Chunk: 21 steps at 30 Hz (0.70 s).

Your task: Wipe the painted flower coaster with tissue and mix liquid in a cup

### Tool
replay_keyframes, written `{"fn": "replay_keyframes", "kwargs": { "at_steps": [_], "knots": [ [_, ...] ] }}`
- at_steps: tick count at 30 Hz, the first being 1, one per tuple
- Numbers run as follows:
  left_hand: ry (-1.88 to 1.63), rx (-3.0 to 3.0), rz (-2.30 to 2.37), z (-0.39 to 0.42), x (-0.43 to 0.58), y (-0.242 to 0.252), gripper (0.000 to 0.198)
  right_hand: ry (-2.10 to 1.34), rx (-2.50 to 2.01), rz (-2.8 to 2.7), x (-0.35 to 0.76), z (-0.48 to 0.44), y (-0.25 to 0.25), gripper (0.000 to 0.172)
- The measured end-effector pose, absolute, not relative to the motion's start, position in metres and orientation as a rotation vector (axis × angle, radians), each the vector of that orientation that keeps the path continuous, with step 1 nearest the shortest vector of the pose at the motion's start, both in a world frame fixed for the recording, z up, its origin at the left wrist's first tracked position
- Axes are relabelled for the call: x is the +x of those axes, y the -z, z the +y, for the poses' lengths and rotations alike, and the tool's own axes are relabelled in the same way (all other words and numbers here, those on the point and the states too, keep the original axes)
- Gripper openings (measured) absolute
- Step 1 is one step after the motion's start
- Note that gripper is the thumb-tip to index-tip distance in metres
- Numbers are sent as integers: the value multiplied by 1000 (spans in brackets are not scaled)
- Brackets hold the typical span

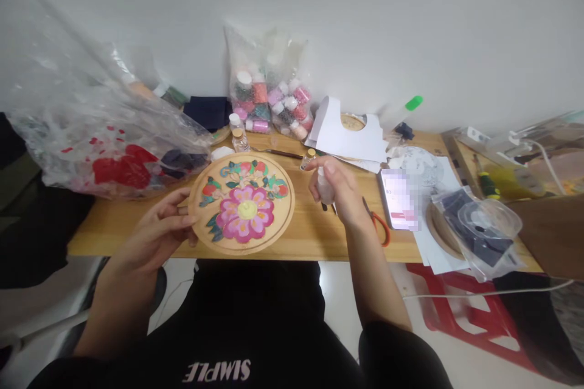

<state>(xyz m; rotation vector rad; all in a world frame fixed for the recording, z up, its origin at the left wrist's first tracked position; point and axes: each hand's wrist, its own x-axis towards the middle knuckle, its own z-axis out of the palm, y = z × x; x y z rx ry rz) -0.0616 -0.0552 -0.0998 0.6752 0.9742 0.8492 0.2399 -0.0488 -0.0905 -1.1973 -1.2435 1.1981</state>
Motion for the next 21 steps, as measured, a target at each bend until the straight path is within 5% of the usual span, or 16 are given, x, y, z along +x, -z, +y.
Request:
{"fn": "replay_keyframes", "kwargs": {
  "at_steps": [9,21],
  "knots": [
    [-797,691,932,-58,-63,100,45,-1205,-1317,-1309,215,-35,78,50],
    [-754,650,932,-62,-61,102,45,-1256,-1412,-1415,217,-27,79,25]
  ]
}}
